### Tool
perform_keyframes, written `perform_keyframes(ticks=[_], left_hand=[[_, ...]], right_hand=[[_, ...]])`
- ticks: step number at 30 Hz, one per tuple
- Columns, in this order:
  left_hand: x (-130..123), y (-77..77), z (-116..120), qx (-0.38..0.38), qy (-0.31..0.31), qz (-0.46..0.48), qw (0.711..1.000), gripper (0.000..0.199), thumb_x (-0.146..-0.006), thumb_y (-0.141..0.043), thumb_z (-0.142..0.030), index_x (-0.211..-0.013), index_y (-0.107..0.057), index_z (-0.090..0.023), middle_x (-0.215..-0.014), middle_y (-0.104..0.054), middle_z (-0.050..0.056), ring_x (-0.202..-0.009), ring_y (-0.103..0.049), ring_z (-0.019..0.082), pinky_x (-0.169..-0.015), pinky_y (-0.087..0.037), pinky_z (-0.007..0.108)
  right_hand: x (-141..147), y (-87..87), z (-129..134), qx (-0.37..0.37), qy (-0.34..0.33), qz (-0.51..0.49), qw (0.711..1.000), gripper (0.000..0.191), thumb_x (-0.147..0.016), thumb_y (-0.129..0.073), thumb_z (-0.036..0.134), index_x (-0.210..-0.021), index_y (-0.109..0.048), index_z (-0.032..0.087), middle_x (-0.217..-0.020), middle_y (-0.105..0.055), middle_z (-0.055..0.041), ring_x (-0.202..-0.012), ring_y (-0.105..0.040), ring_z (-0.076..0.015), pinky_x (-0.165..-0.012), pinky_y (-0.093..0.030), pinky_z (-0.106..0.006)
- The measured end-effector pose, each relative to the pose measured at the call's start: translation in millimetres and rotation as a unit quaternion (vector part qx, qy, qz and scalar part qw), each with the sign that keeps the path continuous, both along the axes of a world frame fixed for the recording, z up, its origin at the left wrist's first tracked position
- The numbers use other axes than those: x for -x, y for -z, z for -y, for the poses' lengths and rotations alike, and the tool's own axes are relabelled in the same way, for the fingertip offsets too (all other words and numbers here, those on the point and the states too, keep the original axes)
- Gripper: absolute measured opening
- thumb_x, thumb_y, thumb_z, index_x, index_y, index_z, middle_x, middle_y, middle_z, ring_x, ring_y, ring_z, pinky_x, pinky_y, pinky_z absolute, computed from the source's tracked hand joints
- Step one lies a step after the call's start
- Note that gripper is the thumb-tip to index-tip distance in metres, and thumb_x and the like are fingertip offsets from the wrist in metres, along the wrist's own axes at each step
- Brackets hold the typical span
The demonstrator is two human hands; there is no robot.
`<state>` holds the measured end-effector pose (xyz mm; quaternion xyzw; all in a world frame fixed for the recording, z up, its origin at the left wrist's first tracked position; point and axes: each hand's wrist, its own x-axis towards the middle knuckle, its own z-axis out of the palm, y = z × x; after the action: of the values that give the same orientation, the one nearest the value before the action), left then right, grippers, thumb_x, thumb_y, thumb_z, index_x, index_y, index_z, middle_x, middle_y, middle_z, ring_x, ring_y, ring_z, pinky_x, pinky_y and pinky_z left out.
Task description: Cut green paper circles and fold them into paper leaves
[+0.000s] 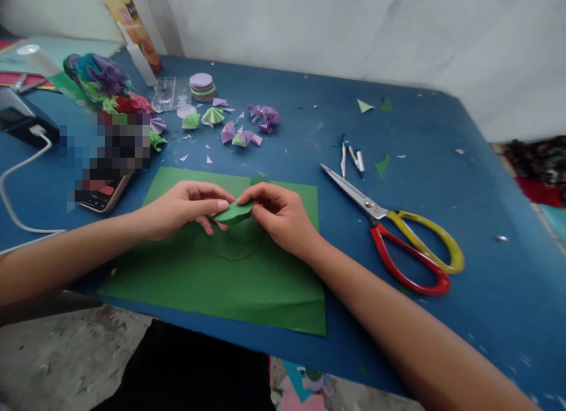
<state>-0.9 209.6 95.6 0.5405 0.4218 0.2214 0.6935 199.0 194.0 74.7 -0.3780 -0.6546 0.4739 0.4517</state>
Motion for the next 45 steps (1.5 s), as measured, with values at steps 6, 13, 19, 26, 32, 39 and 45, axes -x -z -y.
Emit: perform_keyframes(ticks=[6, 13, 19, 26, 32, 39, 45], left_hand=[[-0.4, 3.3, 1.1, -0.087, -0.025, -0.006, 0.996, 0.022, -0.074, -0.07, -0.025, -0.092, -0.069, -0.013, -0.078, -0.071, 0.004, -0.068, -0.066, 0.012, -0.053, -0.054, 0.019], [2.1, 7.9, 9.4, -0.412, -0.046, -0.081, 0.906, 0.029, -0.076, -0.06, -0.012, -0.104, -0.058, -0.015, -0.069, -0.064, -0.002, -0.062, -0.061, 0.008, -0.06, -0.053, 0.018], [2.5, 7.7, 11.8, -0.489, -0.025, -0.096, 0.866, 0.017, -0.08, -0.059, -0.015, -0.096, -0.061, -0.015, -0.075, -0.066, 0.0, -0.066, -0.061, 0.008, -0.061, -0.053, 0.017], [2.1, 5.9, 11.0, -0.535, -0.019, -0.073, 0.841, 0.007, -0.08, -0.063, -0.014, -0.074, -0.063, -0.013, -0.064, -0.064, -0.001, -0.057, -0.057, 0.006, -0.056, -0.049, 0.015], [3.0, 8.6, 12.9, -0.591, -0.001, -0.078, 0.803, 0.003, -0.08, -0.062, -0.014, -0.078, -0.064, -0.014, -0.066, -0.064, 0.0, -0.059, -0.057, 0.007, -0.058, -0.048, 0.017], [2.1, 11.0, 13.7, -0.614, 0.0, -0.096, 0.783, 0.007, -0.082, -0.06, -0.018, -0.079, -0.065, -0.016, -0.068, -0.067, 0.001, -0.063, -0.061, 0.01, -0.061, -0.049, 0.019], [0.8, 13.8, 12.6, -0.65, 0.0, -0.099, 0.754, 0.007, -0.083, -0.061, -0.017, -0.078, -0.065, -0.015, -0.07, -0.069, 0.002, -0.064, -0.063, 0.01, -0.061, -0.049, 0.019]], right_hand=[[-0.4, -0.1, 0.1, -0.034, -0.001, 0.032, 0.999, 0.011, -0.079, -0.055, 0.014, -0.079, -0.064, 0.02, -0.081, -0.064, -0.0013, -0.07, -0.059, -0.0127, -0.057, -0.046, -0.024], [3.3, -3.4, 4.7, -0.005, 0.02, 0.075, 0.997, 0.016, -0.08, -0.065, 0.032, -0.089, -0.064, 0.019, -0.079, -0.065, -0.001, -0.059, -0.054, -0.0101, -0.052, -0.045, -0.023], [4.6, -1.4, 6.0, -0.056, 0.031, 0.101, 0.993, 0.01, -0.08, -0.065, 0.028, -0.081, -0.068, 0.018, -0.068, -0.065, -0.0006, -0.056, -0.055, -0.011, -0.05, -0.043, -0.023], [6.4, -5.6, 14.7, -0.179, 0.091, 0.158, 0.967, 0.004, -0.08, -0.063, 0.02, -0.081, -0.067, 0.02, -0.069, -0.069, -0.0005, -0.058, -0.061, -0.0121, -0.056, -0.05, -0.024], [8.5, -1.0, 18.1, -0.311, 0.082, 0.186, 0.928, 0.007, -0.079, -0.063, 0.016, -0.079, -0.064, 0.022, -0.076, -0.072, -0.0014, -0.067, -0.067, -0.015, -0.065, -0.053, -0.028], [8.7, -1.0, 17.5, -0.36, 0.098, 0.232, 0.898, 0.01, -0.077, -0.06, 0.014, -0.079, -0.061, 0.024, -0.073, -0.072, 0.0009, -0.065, -0.066, -0.0158, -0.068, -0.05, -0.031], [9.0, -1.4, 16.7, -0.375, 0.103, 0.251, 0.887, 0.011, -0.075, -0.061, 0.013, -0.078, -0.059, 0.024, -0.071, -0.072, 0.0016, -0.06, -0.064, -0.0152, -0.07, -0.048, -0.033]])
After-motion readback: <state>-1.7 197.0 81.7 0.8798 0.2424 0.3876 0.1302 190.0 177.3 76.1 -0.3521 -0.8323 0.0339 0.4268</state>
